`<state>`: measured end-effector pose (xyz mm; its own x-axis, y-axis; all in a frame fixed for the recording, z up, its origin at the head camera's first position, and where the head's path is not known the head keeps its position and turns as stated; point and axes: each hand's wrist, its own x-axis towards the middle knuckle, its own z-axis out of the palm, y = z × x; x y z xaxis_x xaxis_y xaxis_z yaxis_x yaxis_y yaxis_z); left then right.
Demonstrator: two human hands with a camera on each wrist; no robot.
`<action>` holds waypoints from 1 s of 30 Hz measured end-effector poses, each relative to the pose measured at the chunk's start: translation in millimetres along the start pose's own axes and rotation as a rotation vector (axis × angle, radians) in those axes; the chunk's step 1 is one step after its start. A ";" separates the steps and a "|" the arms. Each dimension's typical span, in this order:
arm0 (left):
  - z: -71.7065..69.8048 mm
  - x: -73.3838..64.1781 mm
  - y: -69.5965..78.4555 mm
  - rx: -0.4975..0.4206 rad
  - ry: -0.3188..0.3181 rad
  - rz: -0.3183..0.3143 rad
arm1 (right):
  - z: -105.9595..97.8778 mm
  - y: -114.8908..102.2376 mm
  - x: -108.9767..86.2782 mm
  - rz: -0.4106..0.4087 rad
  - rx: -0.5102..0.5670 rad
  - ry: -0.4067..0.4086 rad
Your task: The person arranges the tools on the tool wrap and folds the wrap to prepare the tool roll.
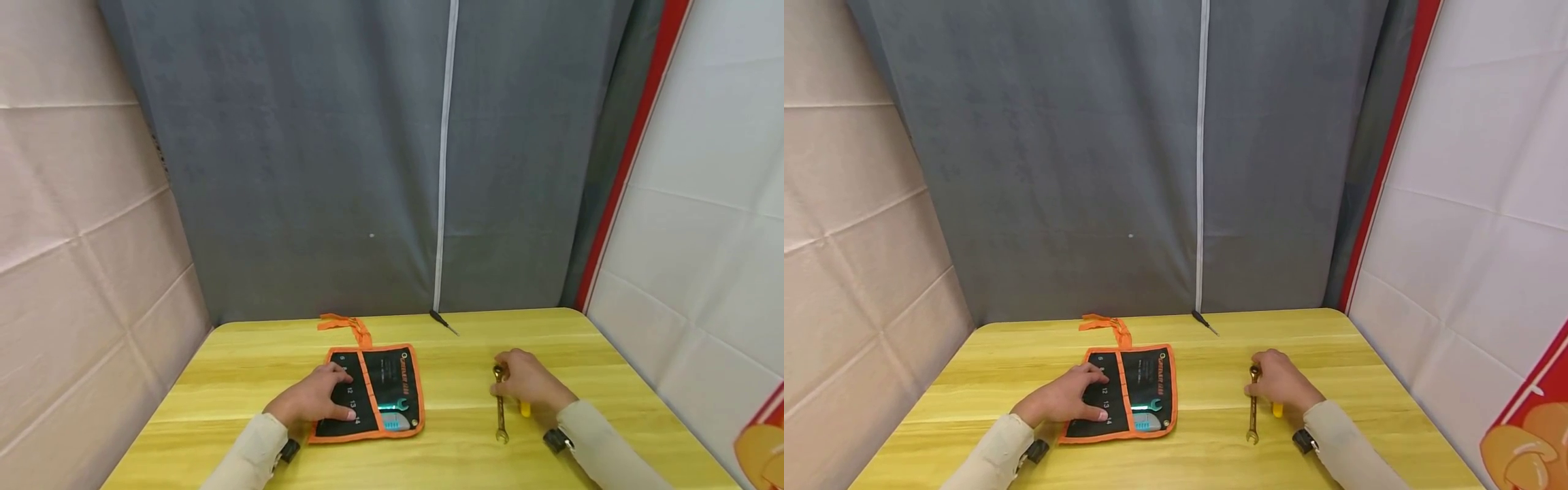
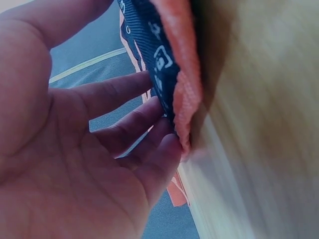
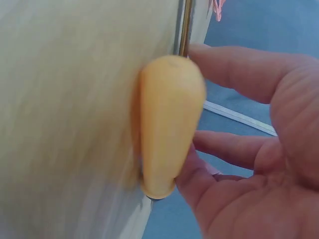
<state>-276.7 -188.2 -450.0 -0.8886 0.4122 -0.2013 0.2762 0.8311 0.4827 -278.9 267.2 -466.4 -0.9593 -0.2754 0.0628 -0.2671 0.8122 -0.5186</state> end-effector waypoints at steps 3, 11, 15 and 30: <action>0.2 -0.4 -0.2 -0.001 0.001 0.000 | 2.7 0.8 1.6 0.003 0.040 -0.007; 1.8 -0.7 -1.1 0.009 -0.004 0.018 | 8.0 1.1 5.1 -0.017 0.211 -0.074; 1.6 -1.7 -1.2 0.015 0.001 0.020 | 9.3 0.0 4.9 -0.040 0.230 -0.088; 1.2 -1.1 0.3 0.025 0.000 0.007 | 12.1 -12.9 -7.5 0.015 0.239 -0.110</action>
<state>-275.2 -187.9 -450.7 -0.8866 0.4183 -0.1975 0.2917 0.8369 0.4631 -267.2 252.6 -470.5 -0.9437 -0.3292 -0.0326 -0.2112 0.6756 -0.7064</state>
